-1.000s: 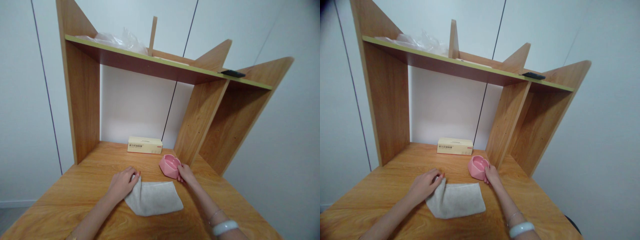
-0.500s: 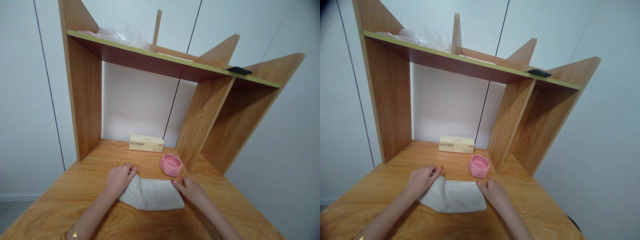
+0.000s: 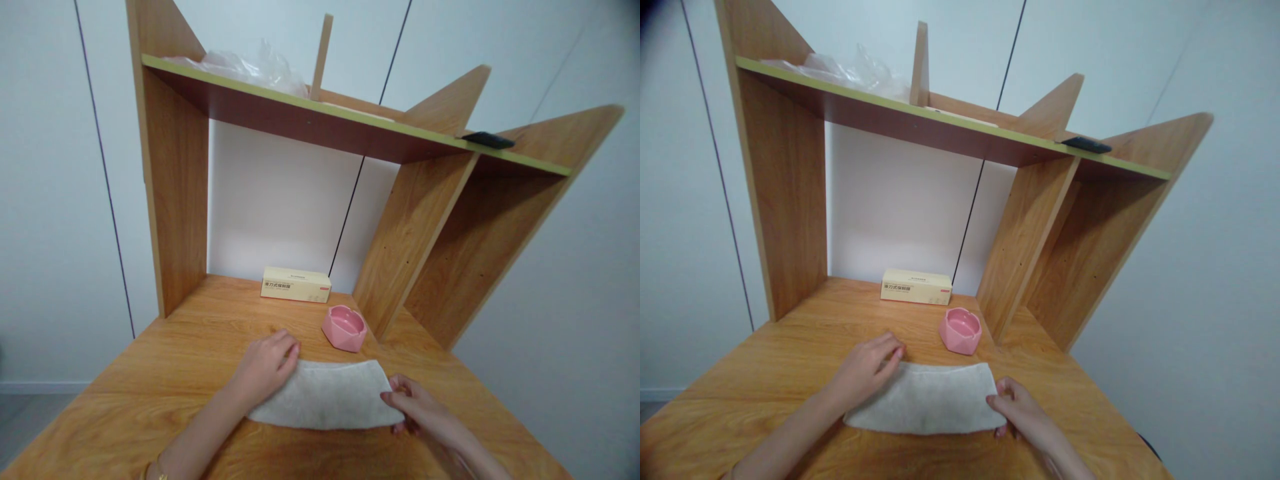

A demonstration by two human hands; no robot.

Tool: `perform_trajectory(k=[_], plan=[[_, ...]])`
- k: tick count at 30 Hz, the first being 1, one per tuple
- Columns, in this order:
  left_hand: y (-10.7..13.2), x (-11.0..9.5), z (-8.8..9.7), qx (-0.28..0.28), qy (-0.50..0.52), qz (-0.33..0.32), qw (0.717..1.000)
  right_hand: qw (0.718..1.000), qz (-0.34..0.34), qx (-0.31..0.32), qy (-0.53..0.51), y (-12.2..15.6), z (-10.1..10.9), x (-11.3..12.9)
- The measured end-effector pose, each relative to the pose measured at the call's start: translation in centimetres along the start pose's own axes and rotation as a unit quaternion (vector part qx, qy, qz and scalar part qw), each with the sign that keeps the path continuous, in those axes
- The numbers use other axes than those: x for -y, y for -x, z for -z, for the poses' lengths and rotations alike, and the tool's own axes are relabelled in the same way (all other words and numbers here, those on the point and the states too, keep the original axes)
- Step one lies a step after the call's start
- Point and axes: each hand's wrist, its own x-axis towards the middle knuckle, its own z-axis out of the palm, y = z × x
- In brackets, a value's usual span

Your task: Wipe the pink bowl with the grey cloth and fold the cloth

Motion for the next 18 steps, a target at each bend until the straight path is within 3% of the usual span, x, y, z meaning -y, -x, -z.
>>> perform_trajectory(k=[2,4,8,11,13,14,15,18], plan=[[0.4,-0.9,-1.0,0.044,0.041,-0.081,0.995,1.0,-0.006,-0.011,0.0,0.1,0.0,-0.4],[0.8,-1.5,-2.0,0.082,0.068,-0.116,0.988,0.999,-0.004,-0.039,-0.008,0.0,-0.3,-0.3],[1.1,-1.3,-2.9,0.103,0.086,-0.104,0.986,0.992,0.034,-0.113,-0.036,0.0,-0.6,1.9],[0.6,-0.3,-2.6,0.045,0.116,-0.034,0.992,0.978,0.134,-0.156,-0.028,0.0,-1.5,5.0],[-0.1,0.8,-2.5,-0.033,0.196,0.042,0.979,0.968,0.199,-0.152,-0.008,0.0,-3.0,7.3],[-0.4,1.4,-2.4,-0.08,0.269,0.087,0.956,0.965,0.221,-0.141,0.011,0.1,-4.0,8.4],[-0.6,2.1,-2.4,-0.133,0.355,0.142,0.914,0.959,0.236,-0.15,0.037,0.1,-5.3,9.4],[-1.0,3.8,-2.5,-0.198,0.395,0.201,0.874,0.952,0.241,-0.138,0.13,0.1,-9.7,11.9]])
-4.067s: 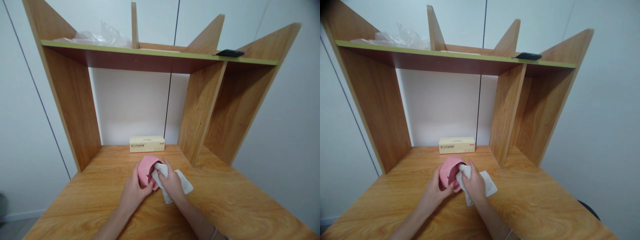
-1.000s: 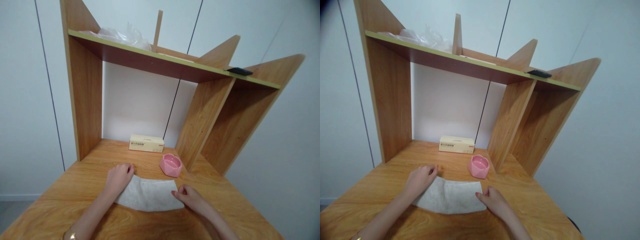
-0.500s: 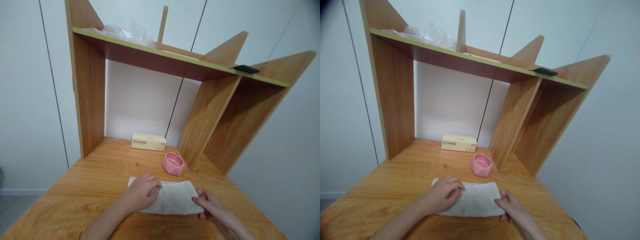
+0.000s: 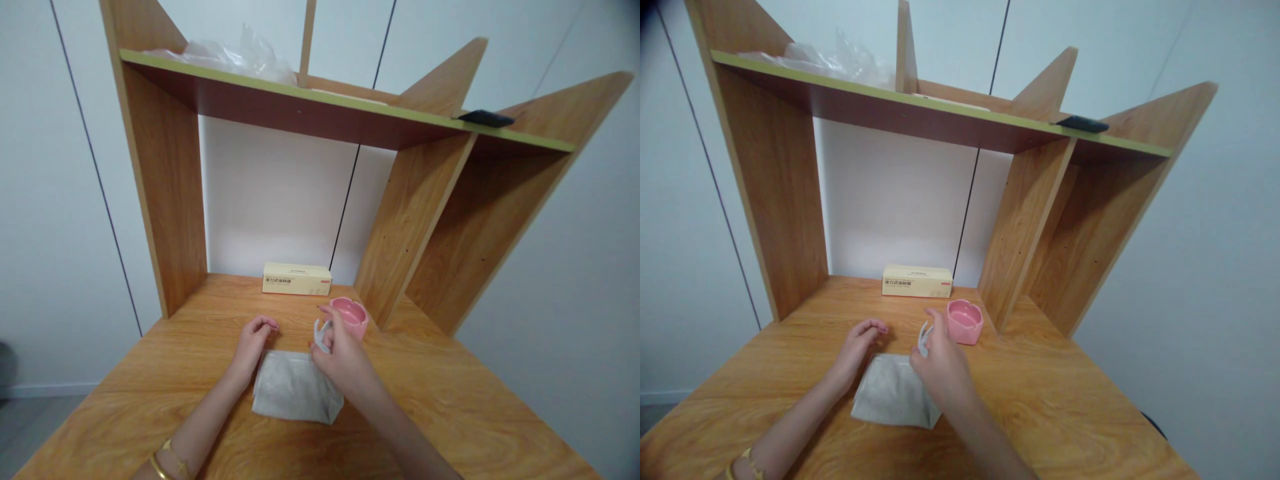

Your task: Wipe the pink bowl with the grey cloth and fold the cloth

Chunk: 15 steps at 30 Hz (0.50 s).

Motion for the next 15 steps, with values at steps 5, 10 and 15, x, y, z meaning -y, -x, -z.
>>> perform_trajectory(k=[5,10,15], plan=[[-0.5,0.8,0.9,-0.093,0.026,0.02,0.995,0.986,0.01,0.128,0.108,1.3,-6.1,3.0],[-0.5,0.7,0.9,-0.111,0.017,0.011,0.994,0.982,0.049,0.175,0.055,2.2,-6.2,2.4],[-0.2,-0.2,0.7,-0.097,-0.01,-0.023,0.995,0.997,-0.001,0.048,0.058,0.4,-1.2,-1.1]])
